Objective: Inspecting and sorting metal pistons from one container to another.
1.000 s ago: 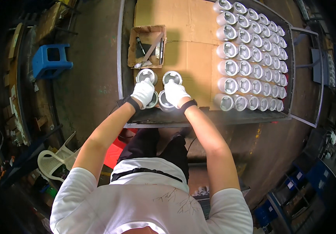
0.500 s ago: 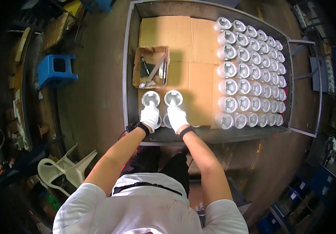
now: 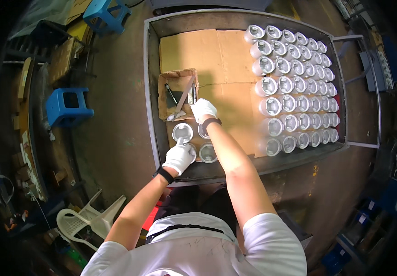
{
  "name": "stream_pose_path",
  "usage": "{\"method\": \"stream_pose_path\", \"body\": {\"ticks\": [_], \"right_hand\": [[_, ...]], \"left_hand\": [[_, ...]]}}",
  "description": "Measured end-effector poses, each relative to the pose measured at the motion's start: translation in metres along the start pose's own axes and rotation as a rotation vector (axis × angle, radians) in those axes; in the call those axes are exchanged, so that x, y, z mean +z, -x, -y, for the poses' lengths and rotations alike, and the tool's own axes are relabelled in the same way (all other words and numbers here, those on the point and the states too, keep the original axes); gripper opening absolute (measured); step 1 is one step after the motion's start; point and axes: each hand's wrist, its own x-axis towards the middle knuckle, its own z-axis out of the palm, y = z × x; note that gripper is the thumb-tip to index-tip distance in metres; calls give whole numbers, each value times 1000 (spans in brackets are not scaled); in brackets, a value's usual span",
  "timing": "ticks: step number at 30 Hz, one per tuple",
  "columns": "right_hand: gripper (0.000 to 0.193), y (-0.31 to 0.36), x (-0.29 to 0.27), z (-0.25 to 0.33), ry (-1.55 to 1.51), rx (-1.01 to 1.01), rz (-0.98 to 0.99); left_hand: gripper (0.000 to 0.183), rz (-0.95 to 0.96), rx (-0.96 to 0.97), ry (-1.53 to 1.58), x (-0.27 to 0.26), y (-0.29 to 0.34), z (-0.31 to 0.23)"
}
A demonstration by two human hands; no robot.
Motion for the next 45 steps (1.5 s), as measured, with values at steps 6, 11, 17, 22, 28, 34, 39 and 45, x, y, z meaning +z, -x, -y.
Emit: {"method": "stream_pose_path", "body": {"ticks": [6,11,17,22,28,34,39,45], "right_hand": [[27,5,-6,-42,-325,-103,-91],[29,40,-77,-148,-628,-115,-292],[31,101,-178,-282,-603,150,-470],[22,103,-193,-373,-570,190,-564],[40,166,-175,-380,-275,-90,-784],[34,438,-152,-445,-1183,238,-578],[32,675,-48,-524,-1275,613,-922],[37,954,76,-469,-1421,1257,-1510]], "left_hand": [[11,-239,205,127,-36,14,-11],[16,-240,312,190,-60,25,-26],[21,-34,205,246,-74,50,-47],[22,-71,295,193,-62,67,-77],[23,-50,480,79,-36,89,-149],[25,233,748,141,45,136,-326],[26,479,1056,191,149,171,-457],[27,701,1510,-4,251,273,-622]]}}
